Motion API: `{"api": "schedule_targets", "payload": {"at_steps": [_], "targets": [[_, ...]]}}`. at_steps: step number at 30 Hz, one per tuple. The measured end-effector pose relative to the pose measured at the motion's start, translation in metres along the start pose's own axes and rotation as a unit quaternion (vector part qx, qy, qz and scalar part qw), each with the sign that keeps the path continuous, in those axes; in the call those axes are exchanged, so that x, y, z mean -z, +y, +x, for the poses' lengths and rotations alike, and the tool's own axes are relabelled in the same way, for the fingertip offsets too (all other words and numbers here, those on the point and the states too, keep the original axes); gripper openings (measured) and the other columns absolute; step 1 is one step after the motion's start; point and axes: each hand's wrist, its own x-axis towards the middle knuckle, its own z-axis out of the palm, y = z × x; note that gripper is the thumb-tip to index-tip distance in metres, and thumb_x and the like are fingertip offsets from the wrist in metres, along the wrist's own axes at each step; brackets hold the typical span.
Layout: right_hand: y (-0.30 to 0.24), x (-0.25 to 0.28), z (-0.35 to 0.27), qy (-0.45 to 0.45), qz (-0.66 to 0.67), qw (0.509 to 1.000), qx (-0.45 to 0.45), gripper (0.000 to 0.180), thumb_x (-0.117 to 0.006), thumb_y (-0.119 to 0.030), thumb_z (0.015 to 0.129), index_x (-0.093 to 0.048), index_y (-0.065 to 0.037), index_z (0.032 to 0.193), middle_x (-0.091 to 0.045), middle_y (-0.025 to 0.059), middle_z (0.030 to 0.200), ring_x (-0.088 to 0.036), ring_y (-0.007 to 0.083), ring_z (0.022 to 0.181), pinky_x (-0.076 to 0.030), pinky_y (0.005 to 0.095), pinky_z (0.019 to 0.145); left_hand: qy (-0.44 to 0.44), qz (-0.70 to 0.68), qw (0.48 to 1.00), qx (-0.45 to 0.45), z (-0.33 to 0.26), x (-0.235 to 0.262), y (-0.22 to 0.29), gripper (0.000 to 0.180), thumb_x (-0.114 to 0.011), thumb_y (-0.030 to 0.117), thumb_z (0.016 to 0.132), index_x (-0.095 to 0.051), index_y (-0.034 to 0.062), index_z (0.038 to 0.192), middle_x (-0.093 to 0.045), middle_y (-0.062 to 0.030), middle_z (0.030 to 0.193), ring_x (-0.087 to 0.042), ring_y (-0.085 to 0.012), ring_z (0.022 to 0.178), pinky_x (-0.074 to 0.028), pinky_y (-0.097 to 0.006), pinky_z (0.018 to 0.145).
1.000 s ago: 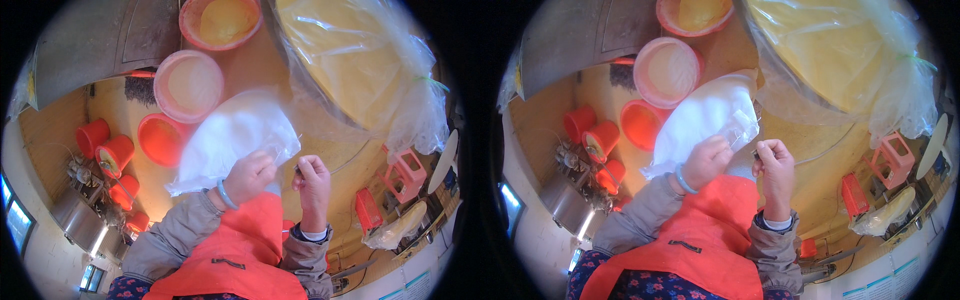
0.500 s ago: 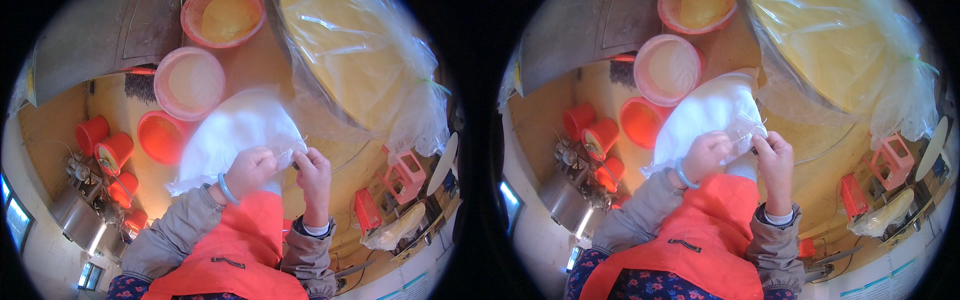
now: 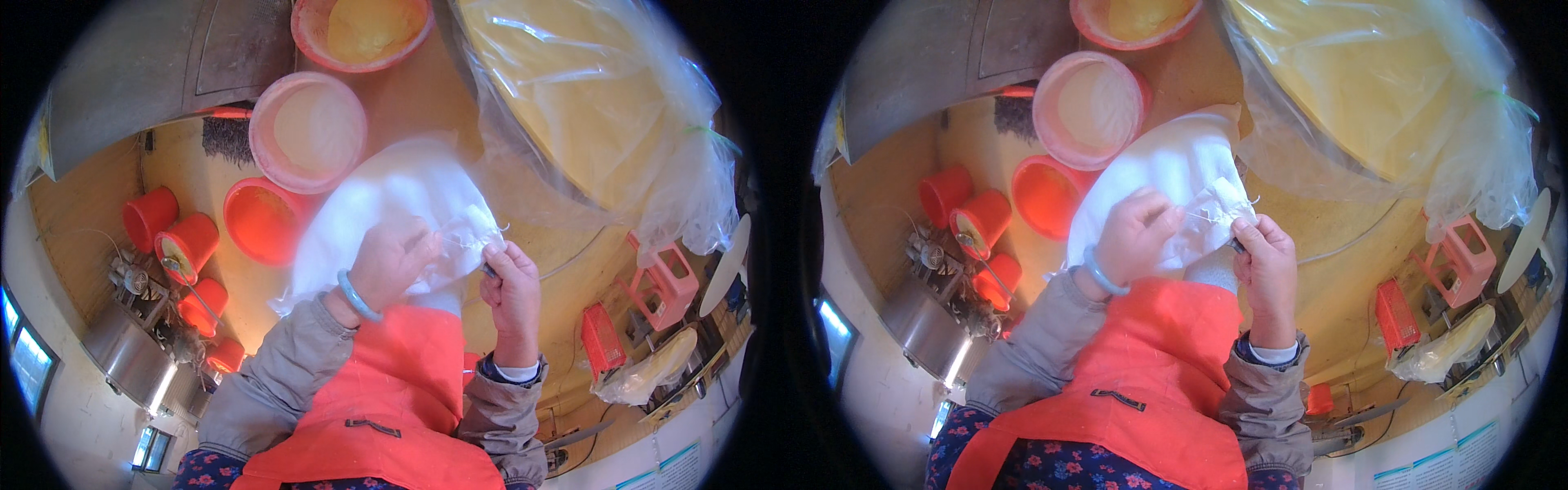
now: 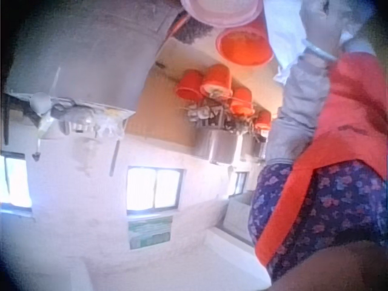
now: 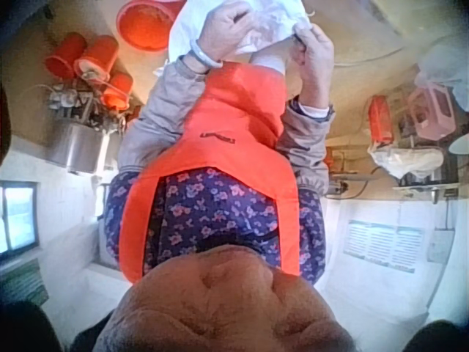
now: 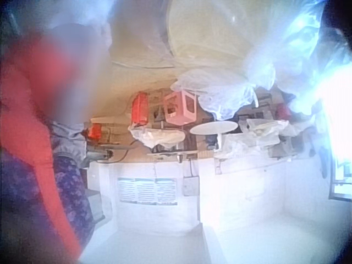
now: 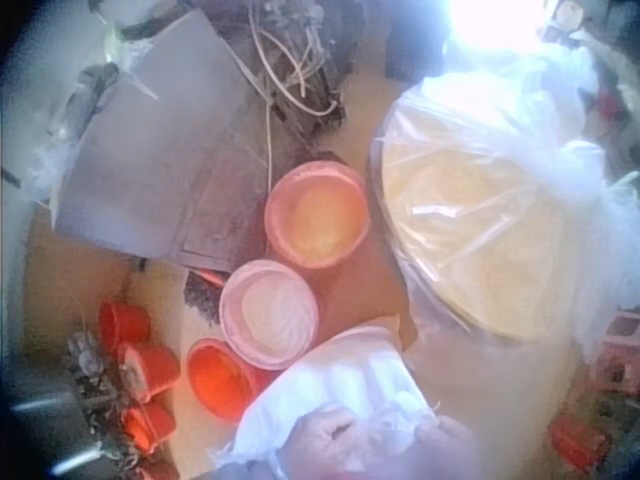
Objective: The person sews the opening of a white cloth bag closed using a needle and thread. They repeatedly pass the needle through the fabric and pull the thread to gather and close the bag's top. The task continues throughout the clip without a visible final state.
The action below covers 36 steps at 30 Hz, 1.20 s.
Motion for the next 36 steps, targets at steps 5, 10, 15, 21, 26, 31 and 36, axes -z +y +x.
{"api": "schedule_targets", "payload": {"at_steps": [5, 10, 15, 21, 26, 31, 36], "targets": [[-0.005, -0.003, -0.003, -0.001, -0.019, 1.000, -0.004, 0.015, -0.063, -0.019, 0.093, -0.060, -0.005, 0.087, -0.047, -0.0061, 0.063, -0.034, 0.0007, 0.043, -0.024, 0.0182, 0.039, 0.111, 0.136, 0.979, -0.102, 0.004, -0.003, 0.013, 0.020, -0.067, 0.007, 0.081, -0.067, 0.0084, 0.101, -0.048, -0.0079, 0.078, -0.051, -0.0214, 0.066, -0.042, -0.033, 0.059], [-0.007, -0.005, -0.005, -0.011, -0.023, 1.000, 0.000, 0.015, -0.062, -0.019, 0.094, -0.060, -0.005, 0.087, -0.047, -0.0065, 0.063, -0.034, 0.0003, 0.044, -0.024, 0.0176, 0.039, 0.042, 0.174, 0.972, -0.150, 0.000, -0.018, 0.017, 0.026, -0.069, 0.006, 0.077, -0.068, 0.0095, 0.102, -0.049, -0.0083, 0.077, -0.053, -0.0243, 0.065, -0.044, -0.036, 0.057], [-0.009, -0.004, -0.005, -0.012, -0.006, 1.000, -0.006, 0.014, -0.062, -0.018, 0.094, -0.060, -0.005, 0.087, -0.046, -0.0070, 0.063, -0.034, -0.0001, 0.044, -0.024, 0.0174, 0.039, 0.057, 0.217, 0.956, -0.191, 0.002, -0.025, 0.012, 0.022, -0.069, 0.006, 0.077, -0.067, 0.0084, 0.098, -0.049, -0.0079, 0.074, -0.053, -0.0257, 0.064, -0.044, -0.037, 0.055], [-0.008, -0.003, -0.003, -0.007, -0.005, 1.000, -0.011, 0.014, -0.062, -0.017, 0.093, -0.060, -0.005, 0.087, -0.047, -0.0069, 0.064, -0.033, -0.0002, 0.044, -0.023, 0.0173, 0.039, 0.054, 0.168, 0.973, -0.148, 0.006, -0.023, 0.008, 0.009, -0.068, 0.007, 0.075, -0.064, 0.0069, 0.084, -0.050, -0.0078, 0.073, -0.051, -0.0231, 0.062, -0.043, -0.034, 0.055], [-0.007, -0.003, -0.003, -0.013, 0.000, 1.000, -0.005, 0.013, -0.063, -0.017, 0.093, -0.060, -0.006, 0.086, -0.047, -0.0067, 0.064, -0.033, -0.0003, 0.044, -0.023, 0.0174, 0.039, 0.008, 0.007, 1.000, 0.017, 0.002, -0.020, 0.011, 0.008, -0.068, 0.009, 0.074, -0.062, 0.0048, 0.078, -0.050, -0.0053, 0.074, -0.048, -0.0156, 0.061, -0.039, -0.028, 0.056], [-0.004, -0.002, -0.001, -0.013, 0.014, 1.000, 0.001, 0.014, -0.063, -0.016, 0.093, -0.060, -0.006, 0.084, -0.047, -0.0064, 0.063, -0.033, -0.0003, 0.044, -0.023, 0.0174, 0.039, -0.064, -0.015, 0.996, 0.052, 0.008, -0.012, 0.010, 0.011, -0.070, 0.011, 0.075, -0.062, 0.0046, 0.077, -0.049, -0.0025, 0.074, -0.046, -0.0108, 0.062, -0.037, -0.026, 0.056], [-0.001, -0.001, 0.002, -0.014, 0.018, 1.000, -0.005, 0.015, -0.063, -0.017, 0.093, -0.060, -0.006, 0.083, -0.047, -0.0064, 0.063, -0.033, -0.0002, 0.044, -0.023, 0.0172, 0.038, -0.118, -0.040, 0.990, 0.069, 0.015, -0.003, 0.004, 0.012, -0.071, 0.012, 0.075, -0.062, 0.0047, 0.076, -0.050, -0.0024, 0.074, -0.046, -0.0101, 0.063, -0.037, -0.026, 0.056]]}}
